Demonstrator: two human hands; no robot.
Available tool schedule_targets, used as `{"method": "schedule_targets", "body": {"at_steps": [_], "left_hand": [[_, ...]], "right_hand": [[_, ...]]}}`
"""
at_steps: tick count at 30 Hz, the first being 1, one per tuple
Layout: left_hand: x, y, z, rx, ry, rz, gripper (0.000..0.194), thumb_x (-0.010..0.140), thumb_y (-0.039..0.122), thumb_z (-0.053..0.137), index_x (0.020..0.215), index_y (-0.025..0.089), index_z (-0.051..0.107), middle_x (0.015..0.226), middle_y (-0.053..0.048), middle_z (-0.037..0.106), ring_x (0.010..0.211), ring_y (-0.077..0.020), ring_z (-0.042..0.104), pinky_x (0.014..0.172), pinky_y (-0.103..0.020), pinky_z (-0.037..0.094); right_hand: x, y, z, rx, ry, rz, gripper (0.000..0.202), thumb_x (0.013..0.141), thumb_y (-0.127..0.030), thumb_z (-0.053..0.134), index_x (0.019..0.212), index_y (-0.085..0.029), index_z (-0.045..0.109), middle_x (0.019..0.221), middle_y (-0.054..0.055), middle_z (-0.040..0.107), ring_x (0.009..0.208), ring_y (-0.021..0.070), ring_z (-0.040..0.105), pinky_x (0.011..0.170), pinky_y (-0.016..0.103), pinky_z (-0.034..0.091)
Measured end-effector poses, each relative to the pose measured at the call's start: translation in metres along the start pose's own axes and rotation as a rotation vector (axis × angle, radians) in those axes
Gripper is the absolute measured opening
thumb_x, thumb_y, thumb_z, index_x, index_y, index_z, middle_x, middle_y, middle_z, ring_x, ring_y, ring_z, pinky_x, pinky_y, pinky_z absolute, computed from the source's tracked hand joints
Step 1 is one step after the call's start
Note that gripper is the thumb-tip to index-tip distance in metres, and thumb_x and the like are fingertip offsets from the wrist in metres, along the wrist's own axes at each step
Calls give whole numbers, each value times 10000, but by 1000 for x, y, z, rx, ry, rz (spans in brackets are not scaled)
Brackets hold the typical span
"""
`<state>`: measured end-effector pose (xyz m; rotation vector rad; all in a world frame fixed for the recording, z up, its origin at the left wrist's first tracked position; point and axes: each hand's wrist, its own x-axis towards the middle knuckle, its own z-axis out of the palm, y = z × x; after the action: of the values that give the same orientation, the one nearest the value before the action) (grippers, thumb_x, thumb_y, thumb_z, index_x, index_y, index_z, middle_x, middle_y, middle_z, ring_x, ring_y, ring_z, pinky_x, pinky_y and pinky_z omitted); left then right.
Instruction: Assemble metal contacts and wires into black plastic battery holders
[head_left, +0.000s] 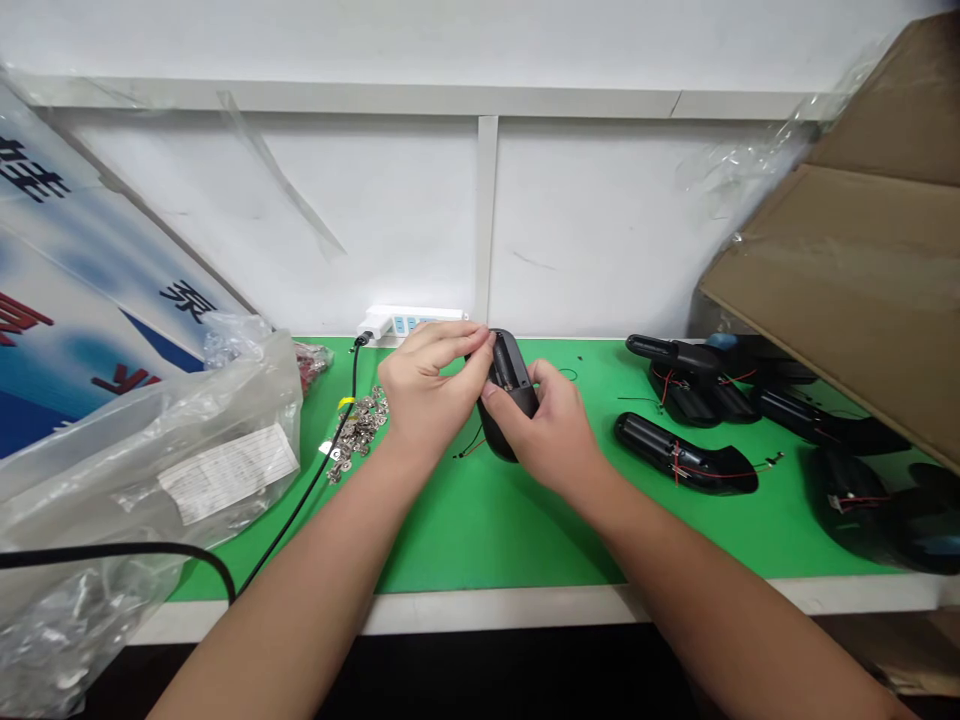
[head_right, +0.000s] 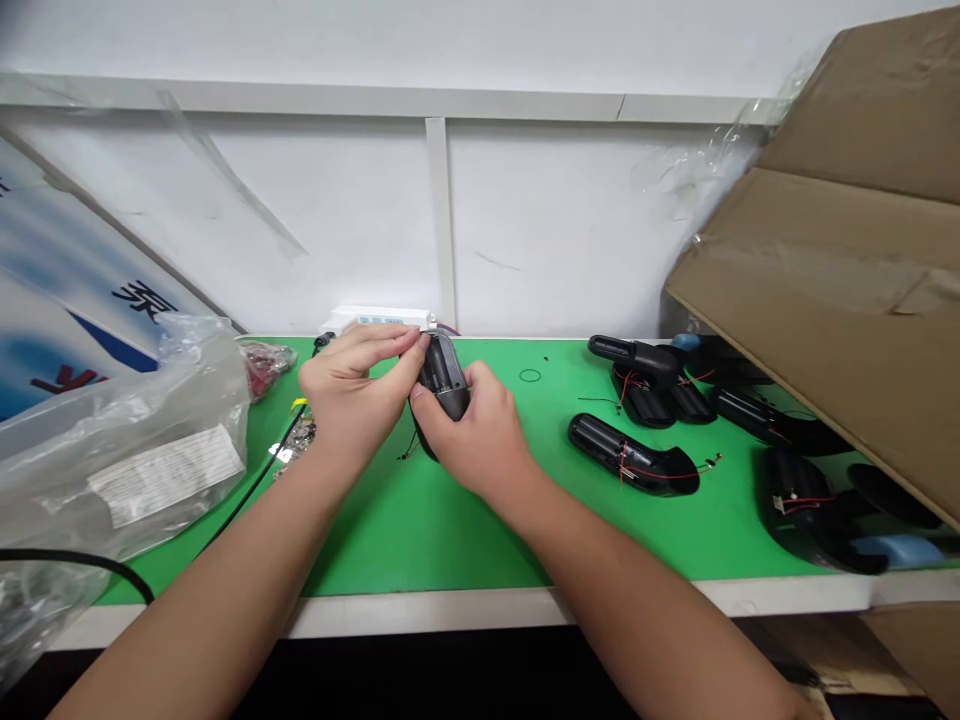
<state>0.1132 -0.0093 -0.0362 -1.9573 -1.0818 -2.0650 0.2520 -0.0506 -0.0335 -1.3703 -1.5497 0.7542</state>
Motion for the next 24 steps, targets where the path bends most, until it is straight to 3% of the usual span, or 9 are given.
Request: {"method": "schedule_targets", "body": {"at_steps": [5,14,20,24], "left_hand": [[-2,2,2,-37,39,7,109,847,137,800,885,235,830,934,-6,827,862,-150,776,865,-353,654],[-2,2,2,-8,-2,-10,83,848,147,797,872,218,831,933,-18,825,870,-150,773,871,-346,657],[-3,3,4,-66,77,43,129,824,98,804,881,210,835,909,-14,821,845,-130,766,828,-297,647],[-3,4,5,-68,88,-15,130,823,114,807,884,224,841,912,-10,825,845,-137,771,842,-312,649]], "right_hand": [[0,2,2,64,-20,-10,388,802,-563,689,776,-243,472,635,-57,471,582,135,446,525,290,346],[0,7,4,193,-54,16,369,816,-546,673,802,-247,458,602,-63,484,538,127,442,496,275,324],[-1,8,5,195,-39,-1,365,817,-532,667,777,-246,445,608,-64,462,550,120,424,503,272,320],[0,10,5,209,-56,-16,363,822,-522,677,777,-247,445,607,-64,456,549,117,407,501,266,306]]}}
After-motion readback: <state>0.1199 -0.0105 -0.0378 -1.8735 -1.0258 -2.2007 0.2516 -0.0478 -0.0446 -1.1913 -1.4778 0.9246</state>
